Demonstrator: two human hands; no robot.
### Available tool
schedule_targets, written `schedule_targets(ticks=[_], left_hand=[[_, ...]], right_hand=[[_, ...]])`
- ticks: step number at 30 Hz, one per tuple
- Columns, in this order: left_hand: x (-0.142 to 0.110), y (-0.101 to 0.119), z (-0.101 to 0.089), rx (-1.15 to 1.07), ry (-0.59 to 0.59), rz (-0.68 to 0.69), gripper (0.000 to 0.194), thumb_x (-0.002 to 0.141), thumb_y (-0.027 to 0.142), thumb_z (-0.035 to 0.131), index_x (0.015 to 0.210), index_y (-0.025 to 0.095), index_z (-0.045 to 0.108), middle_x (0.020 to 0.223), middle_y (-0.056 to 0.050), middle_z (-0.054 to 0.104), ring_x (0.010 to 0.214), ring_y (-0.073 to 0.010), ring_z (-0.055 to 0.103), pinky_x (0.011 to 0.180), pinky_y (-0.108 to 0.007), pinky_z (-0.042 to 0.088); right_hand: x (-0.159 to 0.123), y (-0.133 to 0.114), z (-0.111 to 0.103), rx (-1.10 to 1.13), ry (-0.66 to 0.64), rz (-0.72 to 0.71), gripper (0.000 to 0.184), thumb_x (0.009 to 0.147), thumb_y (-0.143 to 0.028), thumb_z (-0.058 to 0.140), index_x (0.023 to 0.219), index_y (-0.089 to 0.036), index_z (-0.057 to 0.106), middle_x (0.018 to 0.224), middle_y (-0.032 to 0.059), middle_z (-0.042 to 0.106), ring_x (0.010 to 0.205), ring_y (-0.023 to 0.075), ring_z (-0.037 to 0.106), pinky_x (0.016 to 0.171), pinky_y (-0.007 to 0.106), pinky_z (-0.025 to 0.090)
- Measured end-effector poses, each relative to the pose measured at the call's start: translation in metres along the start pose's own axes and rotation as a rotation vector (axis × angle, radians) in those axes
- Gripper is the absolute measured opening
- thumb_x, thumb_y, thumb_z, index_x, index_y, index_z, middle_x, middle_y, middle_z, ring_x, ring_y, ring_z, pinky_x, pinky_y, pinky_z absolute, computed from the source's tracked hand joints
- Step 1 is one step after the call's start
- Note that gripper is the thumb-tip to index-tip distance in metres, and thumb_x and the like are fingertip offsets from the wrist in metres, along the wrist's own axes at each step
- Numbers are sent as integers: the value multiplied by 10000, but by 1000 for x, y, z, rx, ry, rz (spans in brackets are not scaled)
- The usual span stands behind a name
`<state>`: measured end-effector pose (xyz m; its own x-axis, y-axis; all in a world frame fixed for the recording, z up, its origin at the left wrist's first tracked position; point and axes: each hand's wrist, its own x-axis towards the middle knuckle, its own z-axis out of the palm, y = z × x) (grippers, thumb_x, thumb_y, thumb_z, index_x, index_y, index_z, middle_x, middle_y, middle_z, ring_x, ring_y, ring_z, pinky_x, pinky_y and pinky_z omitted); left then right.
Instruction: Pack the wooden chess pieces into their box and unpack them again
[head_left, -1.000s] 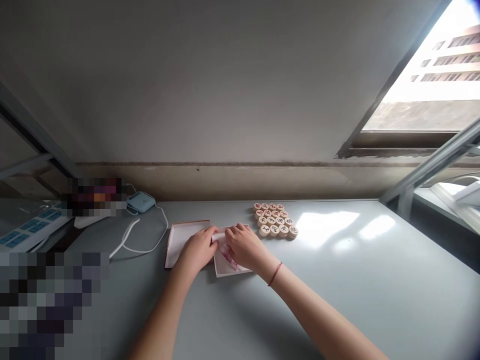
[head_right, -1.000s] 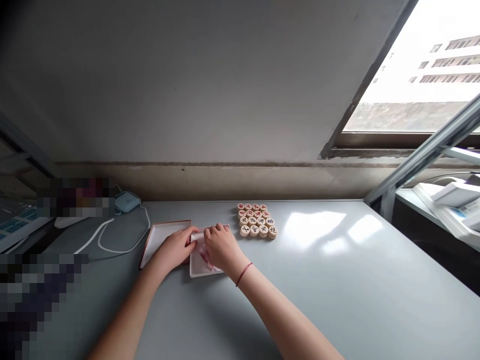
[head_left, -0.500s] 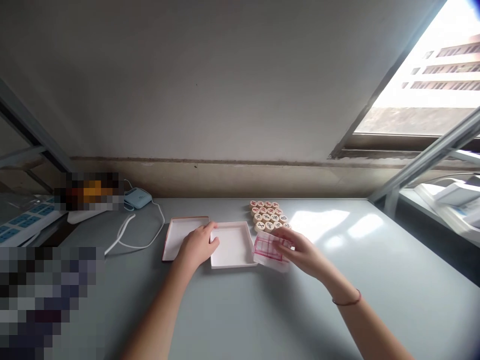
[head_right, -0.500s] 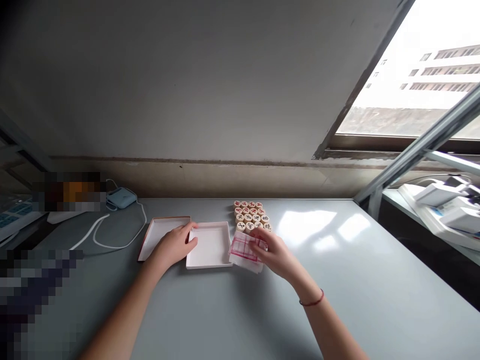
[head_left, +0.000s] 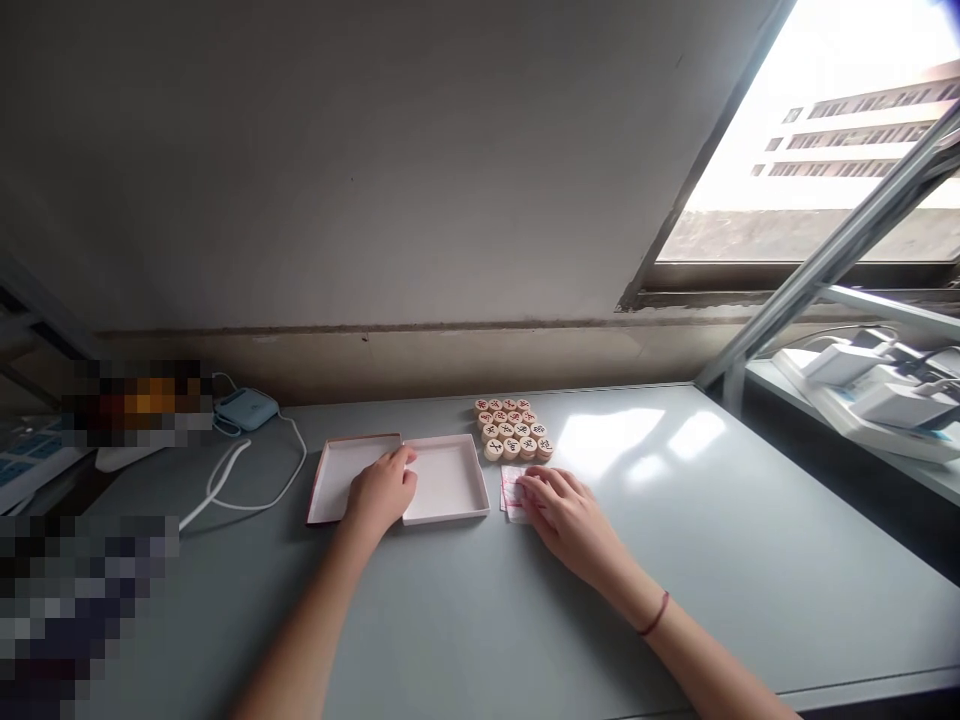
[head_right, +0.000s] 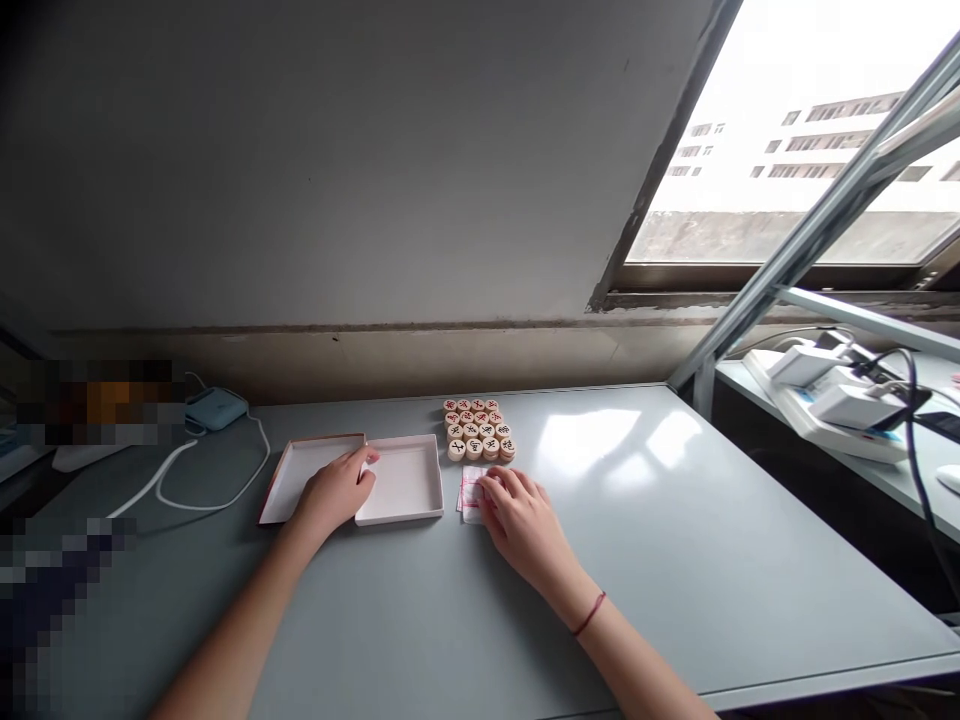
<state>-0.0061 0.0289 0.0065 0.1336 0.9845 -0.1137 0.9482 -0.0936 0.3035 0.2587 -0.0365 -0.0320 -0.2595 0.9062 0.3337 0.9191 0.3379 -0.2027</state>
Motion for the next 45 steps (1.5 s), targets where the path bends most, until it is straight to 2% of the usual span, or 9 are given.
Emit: schedule_targets(ticks=[4, 7, 11, 14, 16, 18, 23, 35, 45], left_hand=[[10, 2, 1, 10, 14, -13, 326, 848, 161, 361, 1091, 239, 564, 1145, -48, 668, 926, -242, 650, 683, -309, 455], [12, 4, -7, 21, 24, -7, 295, 870, 207, 391, 1117, 231, 551, 1088, -63, 675, 901, -242, 651, 679, -302, 449], [-7, 13, -17, 45, 127, 40, 247, 912, 320, 407, 1082, 207, 546, 1063, -84, 650, 922, -237, 619, 715, -302, 437], [-30, 20, -9, 77, 237, 347, 249, 928, 284, 366, 803, 206, 568, 775, -30, 632, 724, -171, 590, 657, -267, 410], [-43, 21, 6, 95, 171, 612, 290, 911, 241, 384, 666, 201, 534, 652, -20, 591, 633, -151, 557, 609, -258, 387], [-49, 19, 23, 77, 144, 718, 268, 872, 191, 420, 619, 195, 509, 599, -15, 567, 572, -141, 529, 566, -256, 366], [-47, 14, 43, -36, 111, 679, 249, 841, 163, 436, 600, 189, 493, 596, -11, 576, 550, -135, 526, 549, -258, 360], [-45, 18, 36, -152, -1, 581, 299, 866, 196, 415, 573, 186, 475, 573, 3, 545, 542, -121, 486, 530, -250, 308], [-47, 15, 30, -218, -75, 543, 290, 897, 225, 433, 619, 185, 505, 632, 5, 563, 615, -127, 512, 582, -243, 355]], right_hand=[[5, 9, -2, 4, 8, -40, 231, 942, -220, 428, 1102, -221, 595, 1165, 102, 617, 1092, 244, 530, 861, 396, 461], [6, 5, -8, 16, 80, -74, 210, 925, -242, 463, 1083, -211, 597, 1137, 113, 624, 1115, 265, 517, 863, 405, 448], [9, -23, -17, 126, 91, -172, 181, 929, -208, 426, 921, -183, 605, 897, 85, 653, 865, 203, 573, 765, 326, 435], [13, -49, -13, 154, -87, -236, 228, 902, -179, 422, 721, -184, 560, 633, 23, 590, 576, 135, 508, 553, 251, 337], [16, -61, -4, 127, -224, -240, 222, 865, -176, 458, 654, -184, 528, 544, -5, 552, 457, 103, 424, 478, 252, 222], [19, -68, 7, 102, -302, -231, 169, 817, -175, 503, 650, -180, 526, 539, -9, 567, 430, 89, 401, 470, 258, 159], [19, -68, 21, 117, -301, -205, 111, 798, -177, 495, 695, -175, 537, 609, 15, 629, 483, 97, 478, 486, 259, 151], [20, -66, 16, 181, -324, -156, 165, 799, -186, 488, 634, -183, 479, 543, 2, 580, 442, 84, 423, 479, 240, 149], [17, -64, 10, 240, -287, -151, 194, 793, -165, 475, 599, -182, 473, 501, -16, 509, 438, 78, 361, 486, 238, 154]])
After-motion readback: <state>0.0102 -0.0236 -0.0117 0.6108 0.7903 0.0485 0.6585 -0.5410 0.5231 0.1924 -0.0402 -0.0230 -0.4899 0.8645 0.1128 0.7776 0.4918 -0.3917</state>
